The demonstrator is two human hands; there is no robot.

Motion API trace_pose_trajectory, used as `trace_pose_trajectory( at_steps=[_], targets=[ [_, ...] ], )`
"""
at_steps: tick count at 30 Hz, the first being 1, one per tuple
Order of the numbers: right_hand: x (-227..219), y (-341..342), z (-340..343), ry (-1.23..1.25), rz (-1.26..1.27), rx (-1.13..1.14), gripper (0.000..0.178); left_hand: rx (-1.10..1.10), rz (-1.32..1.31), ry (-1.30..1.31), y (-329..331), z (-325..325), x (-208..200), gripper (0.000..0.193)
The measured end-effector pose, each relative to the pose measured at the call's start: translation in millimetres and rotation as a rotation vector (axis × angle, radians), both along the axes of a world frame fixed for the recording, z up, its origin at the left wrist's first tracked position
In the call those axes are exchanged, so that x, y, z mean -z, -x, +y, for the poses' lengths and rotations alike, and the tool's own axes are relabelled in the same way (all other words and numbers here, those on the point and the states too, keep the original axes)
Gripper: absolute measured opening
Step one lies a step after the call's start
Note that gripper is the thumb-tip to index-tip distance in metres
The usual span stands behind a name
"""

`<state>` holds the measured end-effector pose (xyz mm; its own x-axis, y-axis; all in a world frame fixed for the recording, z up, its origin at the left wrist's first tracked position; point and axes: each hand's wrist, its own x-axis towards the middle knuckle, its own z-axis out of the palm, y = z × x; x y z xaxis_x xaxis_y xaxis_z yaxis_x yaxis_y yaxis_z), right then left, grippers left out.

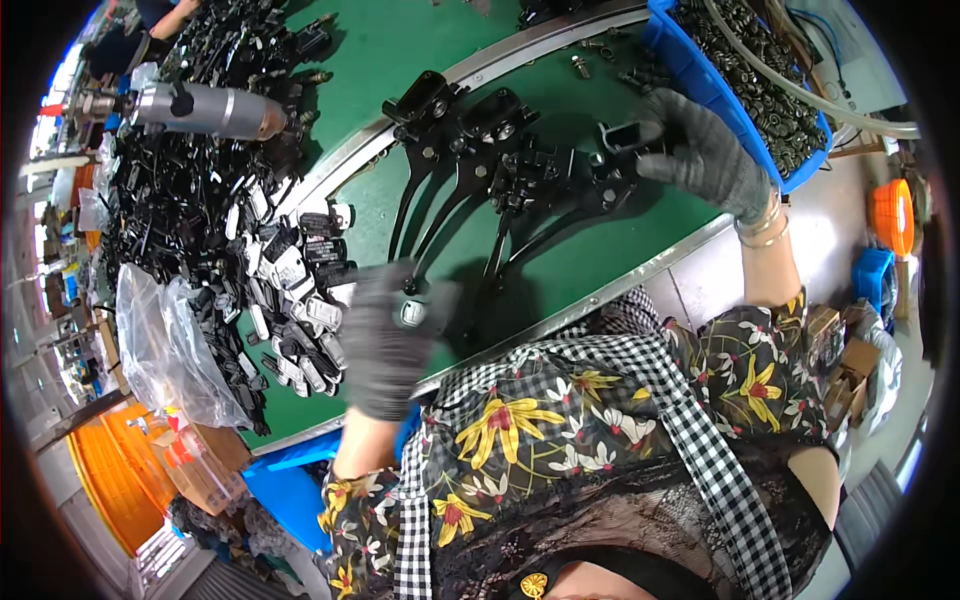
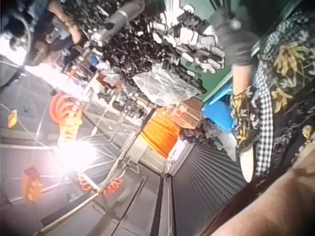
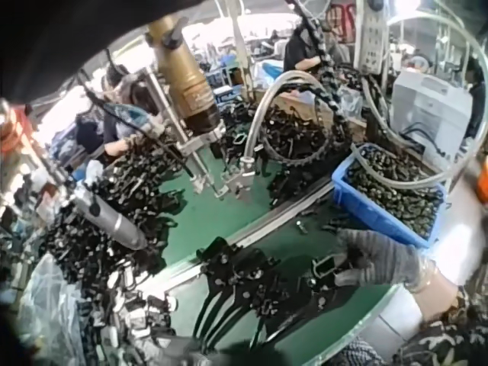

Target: The person assembles brake handle assemblies by hand-screwing bolts into the components, fitting covers and plates onto them, and tightening screws with a power screwdriver.

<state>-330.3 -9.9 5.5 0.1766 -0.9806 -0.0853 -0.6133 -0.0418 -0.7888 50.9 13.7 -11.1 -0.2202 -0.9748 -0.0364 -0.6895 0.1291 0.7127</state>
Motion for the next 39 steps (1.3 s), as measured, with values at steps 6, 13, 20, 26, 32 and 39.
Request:
trace_pose_trajectory(
  at_steps=[6, 13, 20, 26, 32, 39],
  targets=[
    [18.7, 3.2, 38.0, 0.063, -0.367, 0.053, 0.032, 0.266, -0.220, 0.006, 62.6, -7.5, 15.4, 0.030],
    [34.1, -7.4, 58.6, 0.127, -0.427, 0.063, 0.031, 0.404, 0.218, -0.188, 35.5, -23.3, 21.6, 0.014],
    [53.2, -44.6, 28.4, 0.250, -0.591, 0.017, 0.032, 0.329, 0.026, -0.036, 38.7, -29.2, 36.1, 0.018],
    [46.3, -44.5, 31.8, 0.272, -0.344, -0.102, 0.031, 0.332, -0.324, 0.416, 45.4, -30.7, 39.5, 0.036],
    [6.9, -59.1, 32.0, 0.446, -0.126, -0.055, 0.033, 0.177, -0.137, 0.572, 10.1, -9.7, 29.7, 0.039],
    [-56.5, -211.6, -34.4, 0.494, 0.067, -0.507, 0.021, -0.378, -0.186, 0.563, -90.2, 2.9, 26.2, 0.021]
  ],
)
